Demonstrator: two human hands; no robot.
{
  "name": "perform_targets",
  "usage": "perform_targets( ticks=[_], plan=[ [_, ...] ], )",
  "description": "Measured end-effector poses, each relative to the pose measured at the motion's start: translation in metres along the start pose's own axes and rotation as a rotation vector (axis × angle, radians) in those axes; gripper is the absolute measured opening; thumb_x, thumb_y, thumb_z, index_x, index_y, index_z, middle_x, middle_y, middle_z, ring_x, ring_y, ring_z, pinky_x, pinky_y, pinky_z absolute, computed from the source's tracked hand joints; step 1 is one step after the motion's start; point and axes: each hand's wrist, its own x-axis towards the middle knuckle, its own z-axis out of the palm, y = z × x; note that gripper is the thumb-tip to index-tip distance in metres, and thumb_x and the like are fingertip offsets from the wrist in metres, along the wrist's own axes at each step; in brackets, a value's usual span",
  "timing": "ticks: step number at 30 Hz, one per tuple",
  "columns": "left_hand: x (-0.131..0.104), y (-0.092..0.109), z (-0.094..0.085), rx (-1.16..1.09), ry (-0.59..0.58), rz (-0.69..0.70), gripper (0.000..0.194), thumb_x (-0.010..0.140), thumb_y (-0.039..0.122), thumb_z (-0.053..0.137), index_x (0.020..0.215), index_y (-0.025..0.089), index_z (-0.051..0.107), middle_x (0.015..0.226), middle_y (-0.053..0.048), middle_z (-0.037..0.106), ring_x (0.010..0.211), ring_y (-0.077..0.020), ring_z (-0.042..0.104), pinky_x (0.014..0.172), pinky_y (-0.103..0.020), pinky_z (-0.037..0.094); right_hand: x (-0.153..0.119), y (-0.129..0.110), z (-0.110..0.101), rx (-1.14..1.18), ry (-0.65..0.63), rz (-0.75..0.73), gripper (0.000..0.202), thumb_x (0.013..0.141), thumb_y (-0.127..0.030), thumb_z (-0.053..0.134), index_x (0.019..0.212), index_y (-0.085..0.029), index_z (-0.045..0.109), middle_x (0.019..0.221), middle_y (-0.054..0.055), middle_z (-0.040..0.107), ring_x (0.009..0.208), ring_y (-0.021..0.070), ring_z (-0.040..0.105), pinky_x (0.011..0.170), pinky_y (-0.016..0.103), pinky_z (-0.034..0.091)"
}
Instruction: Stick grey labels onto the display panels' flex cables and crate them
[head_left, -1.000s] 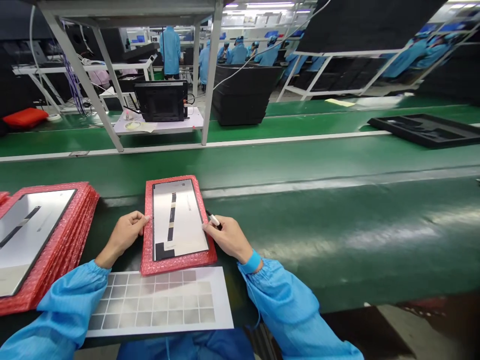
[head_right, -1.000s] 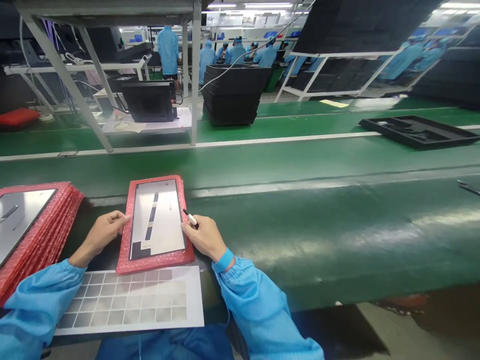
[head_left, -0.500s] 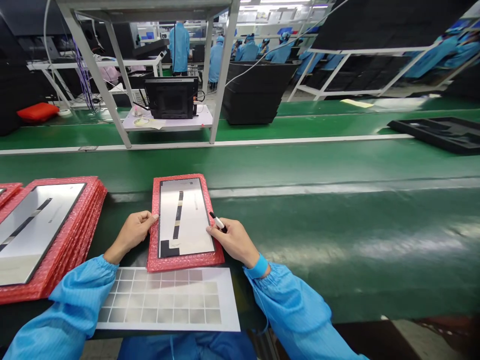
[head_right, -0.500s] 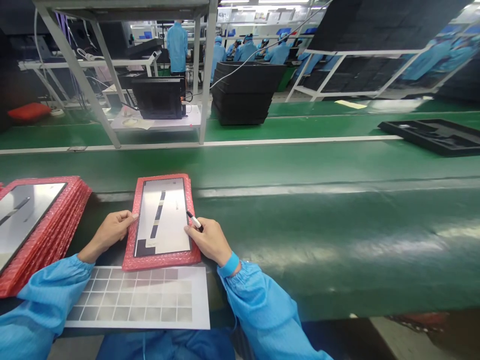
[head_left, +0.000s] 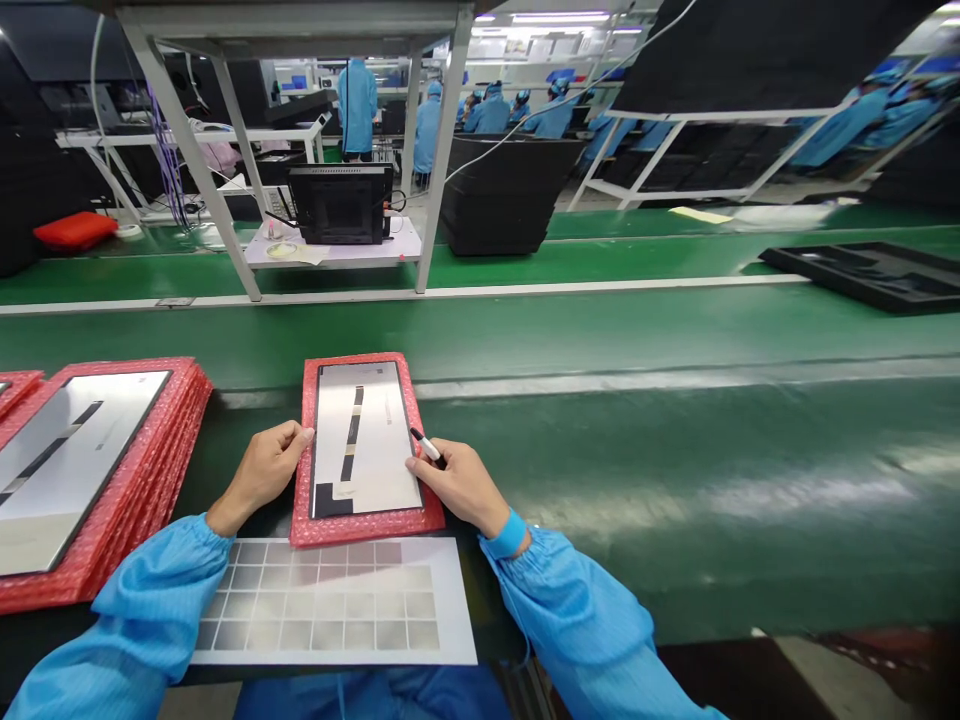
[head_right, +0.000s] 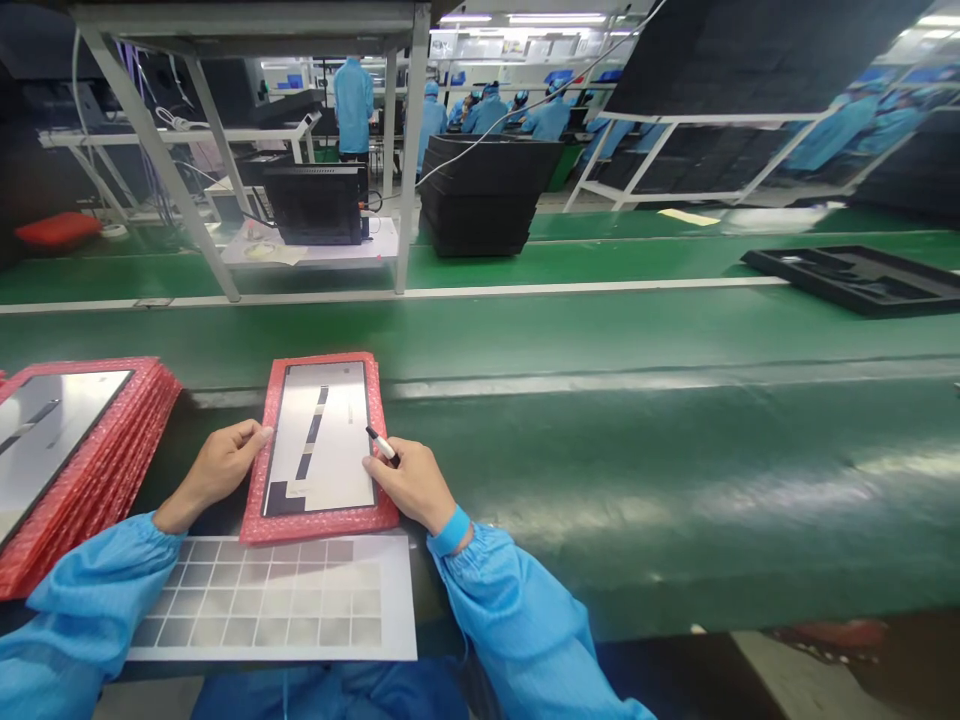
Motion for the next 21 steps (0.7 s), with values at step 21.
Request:
perform_targets(
  ticks=[21],
  plan=[
    [-0.061, 0.076, -0.051, -0.517, 0.173, -0.153, 0.055, 0.064, 0.041, 0.092, 0.107, 0.013, 0.072, 0.084, -0.005, 0.079, 0.066, -0.0199, 0.073, 0.062, -0.027, 0.058, 0.012, 0.017, -0.002, 0.257, 0.087, 0.096, 0.054, 0.086, -0.068, 0.061, 0.065, -0.022, 0.041, 0.059, -0.004, 0.036, 0.057, 0.0114, 0.031, 0.053, 0.027, 0.026]
  ],
)
